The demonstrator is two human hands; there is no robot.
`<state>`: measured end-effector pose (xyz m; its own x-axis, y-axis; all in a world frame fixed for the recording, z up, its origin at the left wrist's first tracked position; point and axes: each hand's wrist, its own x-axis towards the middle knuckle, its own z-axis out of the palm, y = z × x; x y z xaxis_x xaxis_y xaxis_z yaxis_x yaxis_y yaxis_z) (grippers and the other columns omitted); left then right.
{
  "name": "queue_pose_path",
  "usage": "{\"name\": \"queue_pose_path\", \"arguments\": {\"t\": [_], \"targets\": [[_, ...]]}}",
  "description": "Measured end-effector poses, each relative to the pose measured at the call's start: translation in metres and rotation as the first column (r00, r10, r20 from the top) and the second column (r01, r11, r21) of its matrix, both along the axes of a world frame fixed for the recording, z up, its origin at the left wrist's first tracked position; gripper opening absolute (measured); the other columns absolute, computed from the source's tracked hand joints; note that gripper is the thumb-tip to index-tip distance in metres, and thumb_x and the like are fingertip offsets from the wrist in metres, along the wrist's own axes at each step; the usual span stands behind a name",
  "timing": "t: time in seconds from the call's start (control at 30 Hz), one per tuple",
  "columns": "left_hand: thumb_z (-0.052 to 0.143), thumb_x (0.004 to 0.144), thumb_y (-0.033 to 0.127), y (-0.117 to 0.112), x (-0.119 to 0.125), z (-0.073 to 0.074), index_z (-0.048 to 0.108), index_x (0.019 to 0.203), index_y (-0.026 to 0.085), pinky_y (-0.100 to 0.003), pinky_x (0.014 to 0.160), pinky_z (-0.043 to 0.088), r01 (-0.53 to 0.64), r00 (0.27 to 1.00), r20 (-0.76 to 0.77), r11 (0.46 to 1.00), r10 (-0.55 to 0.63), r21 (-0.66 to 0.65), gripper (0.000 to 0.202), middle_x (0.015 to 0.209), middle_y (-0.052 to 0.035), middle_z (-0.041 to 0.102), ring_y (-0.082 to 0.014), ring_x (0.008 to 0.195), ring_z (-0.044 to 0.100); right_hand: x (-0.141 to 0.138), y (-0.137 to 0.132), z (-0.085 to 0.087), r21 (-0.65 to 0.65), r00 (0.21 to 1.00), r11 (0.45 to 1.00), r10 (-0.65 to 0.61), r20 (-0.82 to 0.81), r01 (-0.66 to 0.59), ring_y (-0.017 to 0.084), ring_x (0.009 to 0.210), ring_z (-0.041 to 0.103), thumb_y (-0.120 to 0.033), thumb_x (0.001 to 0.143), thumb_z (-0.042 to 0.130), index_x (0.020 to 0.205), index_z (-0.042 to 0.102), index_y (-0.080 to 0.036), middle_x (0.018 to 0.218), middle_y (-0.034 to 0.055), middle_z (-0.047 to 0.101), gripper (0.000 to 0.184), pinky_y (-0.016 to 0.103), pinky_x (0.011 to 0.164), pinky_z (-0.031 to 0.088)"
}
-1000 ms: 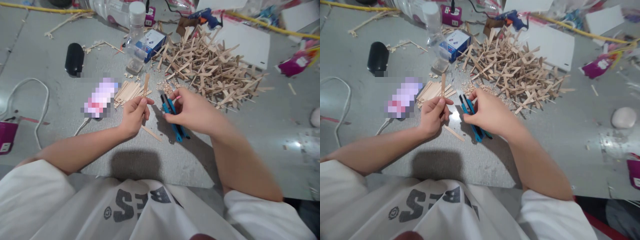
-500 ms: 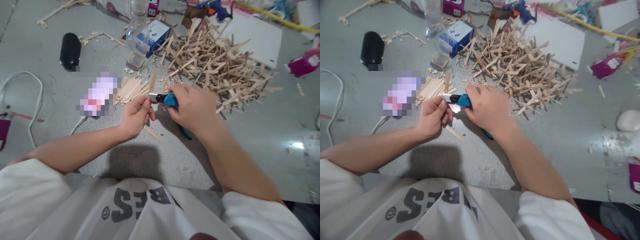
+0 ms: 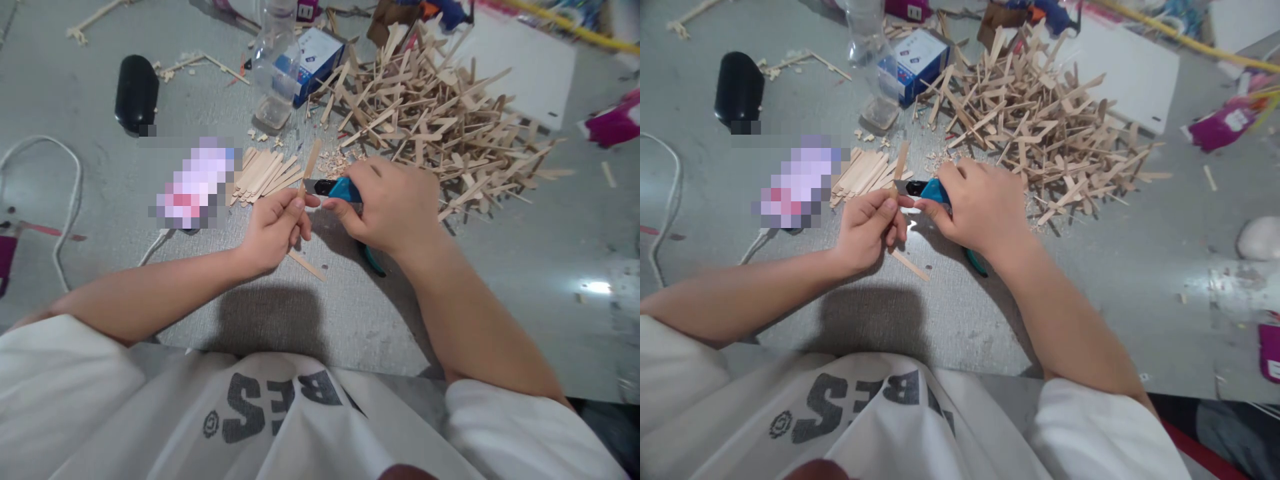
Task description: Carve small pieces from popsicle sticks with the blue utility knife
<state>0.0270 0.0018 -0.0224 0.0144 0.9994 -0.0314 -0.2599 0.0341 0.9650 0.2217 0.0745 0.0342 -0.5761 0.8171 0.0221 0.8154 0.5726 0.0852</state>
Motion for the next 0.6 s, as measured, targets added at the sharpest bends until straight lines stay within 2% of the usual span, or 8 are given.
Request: {"name": "queue_pose_path", "arguments": {"t": [0.2, 0.43, 0.6], "targets": [[0.071, 0.103, 0.062, 0.001, -0.001, 0.001, 0.070, 0.095, 0.019, -0.024, 0.043, 0.031, 0.046, 0.999, -0.023, 0.999, -0.046, 0.010, 0.044, 0.054, 0.0051, 0.060, -0.0072, 0.041, 0.039, 0.005, 0.006, -0.002, -0.023, 0.999, 0.999, 0.024, -0.022, -0.025, 0.039, 0.096, 0.071, -0.068, 0.108, 0.045, 0.117, 0.073, -0.014, 0.106, 0.0221, 0.076, 0.062, 0.040, 0.070, 0.030], [0.067, 0.106, 0.061, 0.000, -0.003, -0.001, 0.070, 0.094, 0.020, -0.024, 0.047, 0.037, 0.066, 0.984, -0.169, 0.997, -0.059, 0.039, 0.042, 0.055, 0.0053, 0.058, -0.0097, 0.047, 0.046, 0.005, 0.006, -0.009, -0.042, 0.993, 0.995, 0.088, -0.083, -0.092, 0.037, 0.092, 0.070, -0.068, 0.109, 0.040, 0.116, 0.075, -0.016, 0.104, 0.0203, 0.077, 0.063, 0.038, 0.070, 0.027], [0.070, 0.104, 0.055, 0.000, -0.003, -0.002, 0.071, 0.092, 0.020, -0.024, 0.046, 0.035, 0.028, 0.991, -0.130, 1.000, -0.027, 0.010, 0.037, 0.053, 0.0052, 0.058, -0.0087, 0.044, 0.043, 0.009, 0.011, -0.006, -0.045, 0.997, 0.997, 0.056, -0.056, -0.058, 0.034, 0.090, 0.068, -0.071, 0.110, 0.037, 0.113, 0.074, -0.018, 0.105, 0.0186, 0.078, 0.064, 0.038, 0.068, 0.022]]}}
